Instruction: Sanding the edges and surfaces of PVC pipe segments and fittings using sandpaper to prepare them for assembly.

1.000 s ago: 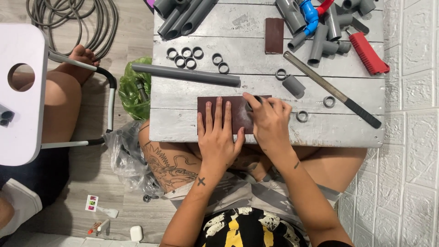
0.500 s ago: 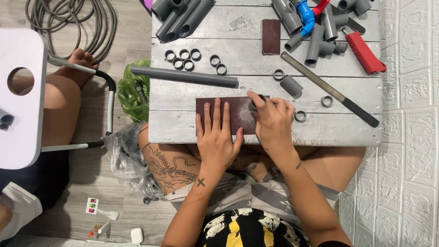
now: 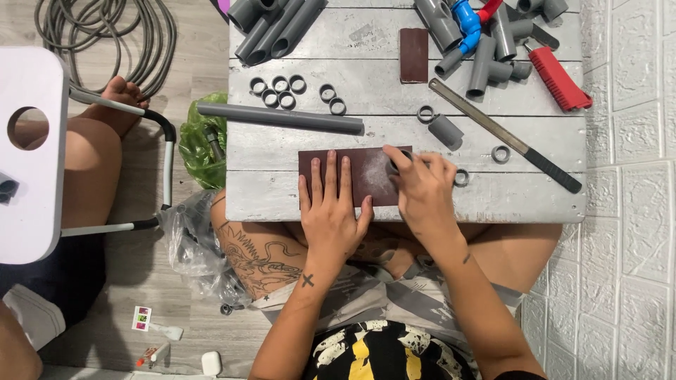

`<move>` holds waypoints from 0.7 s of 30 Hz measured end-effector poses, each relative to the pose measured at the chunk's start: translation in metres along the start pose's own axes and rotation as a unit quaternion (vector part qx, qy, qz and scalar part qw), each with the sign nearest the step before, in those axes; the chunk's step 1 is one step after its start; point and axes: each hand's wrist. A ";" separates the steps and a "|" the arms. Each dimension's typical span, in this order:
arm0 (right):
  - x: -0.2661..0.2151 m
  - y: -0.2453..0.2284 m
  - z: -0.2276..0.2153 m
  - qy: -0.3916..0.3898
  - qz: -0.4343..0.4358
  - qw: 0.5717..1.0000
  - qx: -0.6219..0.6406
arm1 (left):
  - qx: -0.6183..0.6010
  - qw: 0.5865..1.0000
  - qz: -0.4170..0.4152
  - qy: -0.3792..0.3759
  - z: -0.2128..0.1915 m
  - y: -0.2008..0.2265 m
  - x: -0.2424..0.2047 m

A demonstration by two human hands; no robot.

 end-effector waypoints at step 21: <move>0.013 -0.012 0.022 0.030 -0.062 0.998 0.009 | 0.018 1.000 0.005 0.003 -0.001 0.000 0.001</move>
Point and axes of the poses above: each hand's wrist, its own x-axis towards the middle knuckle, its own z-axis out of the palm, y = z × x, and after that the axes turned 11 degrees about -y, right-handed
